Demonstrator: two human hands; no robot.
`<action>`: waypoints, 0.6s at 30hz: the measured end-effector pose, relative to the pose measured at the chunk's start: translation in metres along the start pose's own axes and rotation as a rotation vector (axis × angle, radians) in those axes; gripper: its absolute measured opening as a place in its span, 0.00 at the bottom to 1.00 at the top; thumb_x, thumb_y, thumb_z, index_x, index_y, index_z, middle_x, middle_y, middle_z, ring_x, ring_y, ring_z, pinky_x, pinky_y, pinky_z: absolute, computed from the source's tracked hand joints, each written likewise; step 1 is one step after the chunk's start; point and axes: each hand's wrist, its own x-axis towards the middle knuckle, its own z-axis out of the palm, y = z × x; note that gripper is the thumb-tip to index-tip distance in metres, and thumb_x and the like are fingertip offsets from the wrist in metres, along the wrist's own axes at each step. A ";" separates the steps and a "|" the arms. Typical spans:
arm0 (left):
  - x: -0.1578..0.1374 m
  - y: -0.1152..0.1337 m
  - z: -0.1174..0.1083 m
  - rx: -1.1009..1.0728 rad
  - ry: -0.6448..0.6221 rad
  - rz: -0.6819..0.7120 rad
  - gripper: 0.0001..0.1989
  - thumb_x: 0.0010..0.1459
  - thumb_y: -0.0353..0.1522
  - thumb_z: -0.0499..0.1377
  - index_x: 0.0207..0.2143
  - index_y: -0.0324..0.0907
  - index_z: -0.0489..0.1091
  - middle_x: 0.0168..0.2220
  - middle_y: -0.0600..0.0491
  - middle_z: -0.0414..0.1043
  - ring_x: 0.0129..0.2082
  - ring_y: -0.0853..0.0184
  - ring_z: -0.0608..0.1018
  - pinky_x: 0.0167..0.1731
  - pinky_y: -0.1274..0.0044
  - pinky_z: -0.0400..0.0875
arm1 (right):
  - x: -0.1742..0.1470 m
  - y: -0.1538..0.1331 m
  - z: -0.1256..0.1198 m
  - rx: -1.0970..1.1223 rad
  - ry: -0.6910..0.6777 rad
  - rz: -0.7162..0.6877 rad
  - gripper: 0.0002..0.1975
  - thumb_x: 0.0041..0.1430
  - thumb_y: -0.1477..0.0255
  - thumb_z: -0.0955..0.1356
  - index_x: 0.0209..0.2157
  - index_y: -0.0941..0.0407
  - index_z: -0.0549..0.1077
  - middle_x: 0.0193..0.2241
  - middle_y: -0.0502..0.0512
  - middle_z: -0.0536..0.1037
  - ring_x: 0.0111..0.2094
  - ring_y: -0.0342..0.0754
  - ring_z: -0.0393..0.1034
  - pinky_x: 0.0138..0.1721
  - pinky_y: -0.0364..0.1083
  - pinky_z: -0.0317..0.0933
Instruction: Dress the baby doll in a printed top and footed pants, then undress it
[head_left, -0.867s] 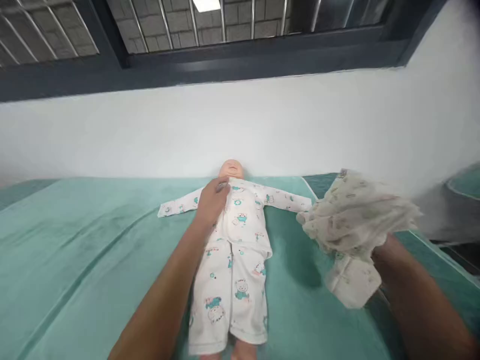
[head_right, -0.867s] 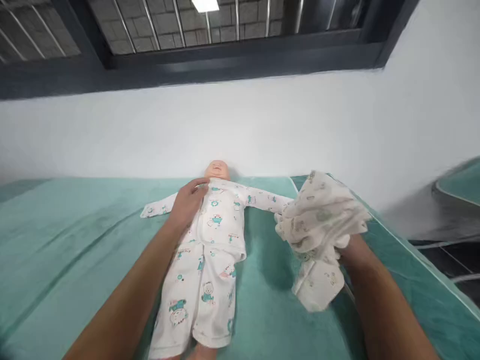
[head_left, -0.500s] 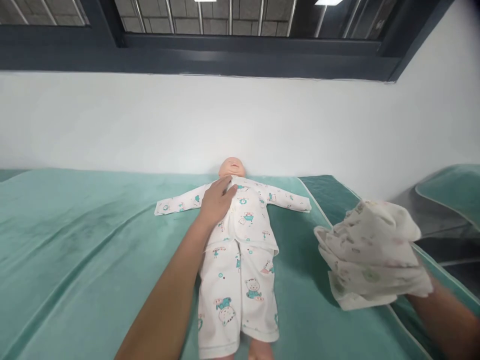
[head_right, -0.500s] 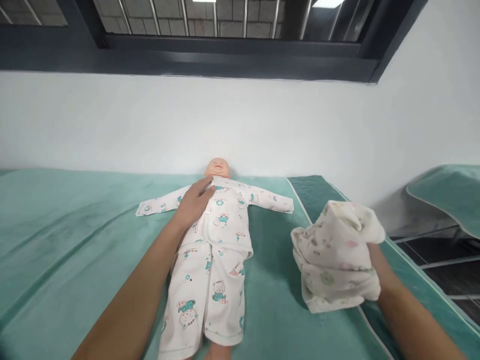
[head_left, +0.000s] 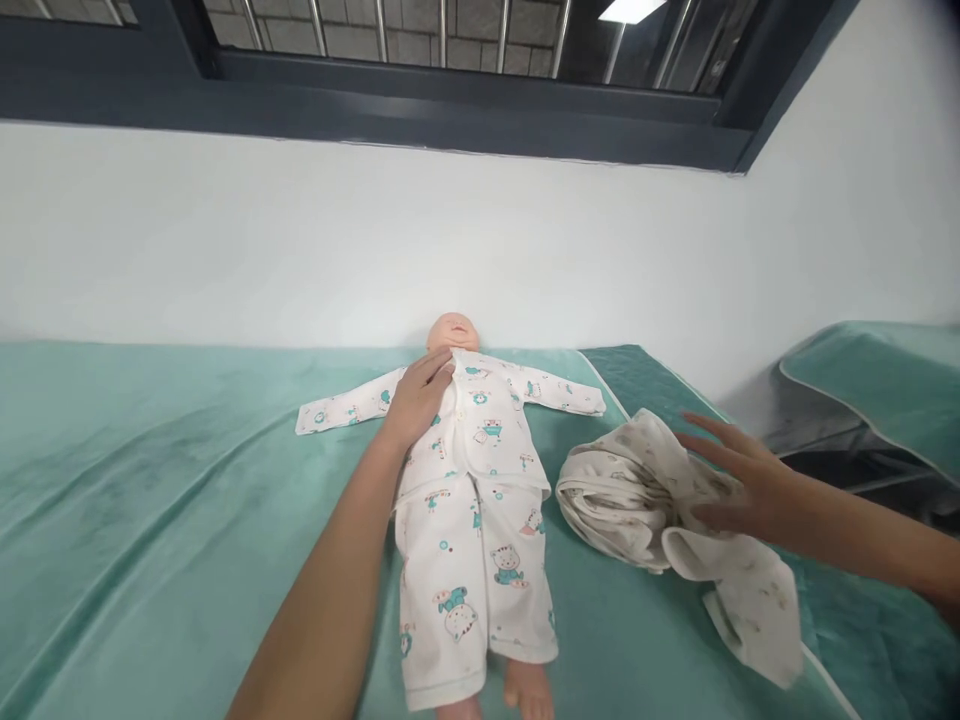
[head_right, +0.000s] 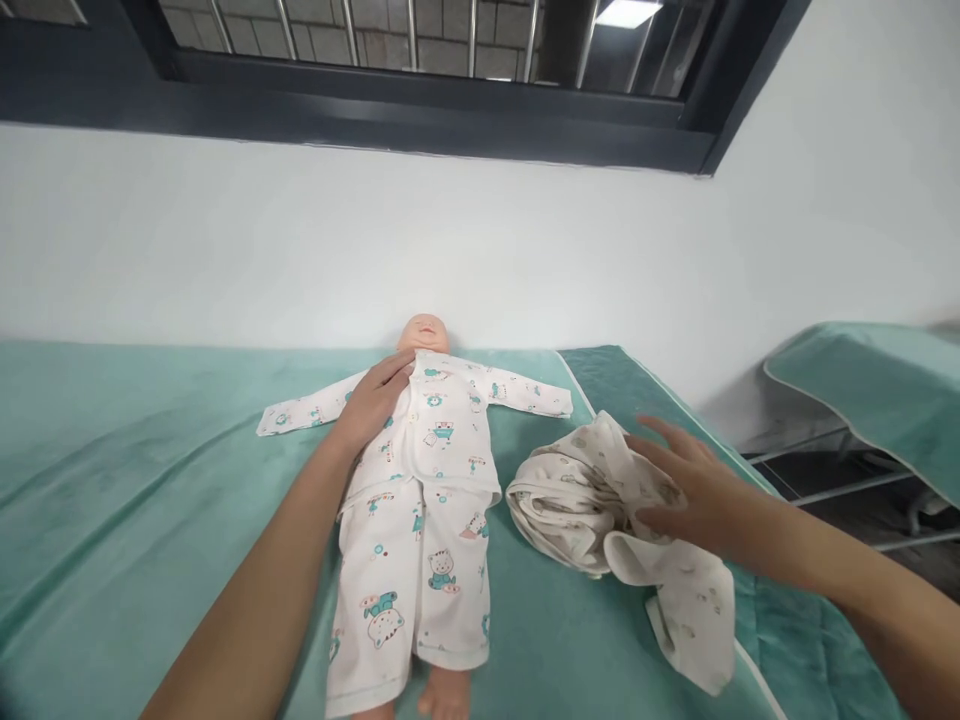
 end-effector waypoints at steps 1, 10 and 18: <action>0.001 0.000 0.000 0.003 0.002 0.002 0.22 0.64 0.41 0.49 0.56 0.48 0.72 0.62 0.54 0.66 0.64 0.61 0.65 0.66 0.66 0.55 | 0.000 -0.009 -0.007 -0.069 -0.134 0.003 0.31 0.33 0.49 0.76 0.44 0.37 0.79 0.60 0.63 0.68 0.57 0.70 0.67 0.42 0.64 0.67; 0.003 -0.006 0.000 0.024 -0.003 -0.003 0.22 0.64 0.42 0.49 0.56 0.51 0.71 0.63 0.56 0.65 0.65 0.61 0.64 0.67 0.66 0.53 | 0.013 -0.123 0.119 0.659 0.138 -0.004 0.17 0.57 0.63 0.68 0.48 0.47 0.70 0.62 0.54 0.63 0.66 0.55 0.53 0.65 0.61 0.51; 0.004 -0.004 0.000 0.054 -0.018 -0.026 0.21 0.65 0.41 0.49 0.57 0.52 0.70 0.64 0.57 0.64 0.66 0.63 0.63 0.67 0.68 0.53 | 0.122 -0.140 0.162 1.189 0.275 0.300 0.11 0.48 0.68 0.69 0.37 0.53 0.70 0.45 0.52 0.75 0.49 0.49 0.71 0.52 0.51 0.65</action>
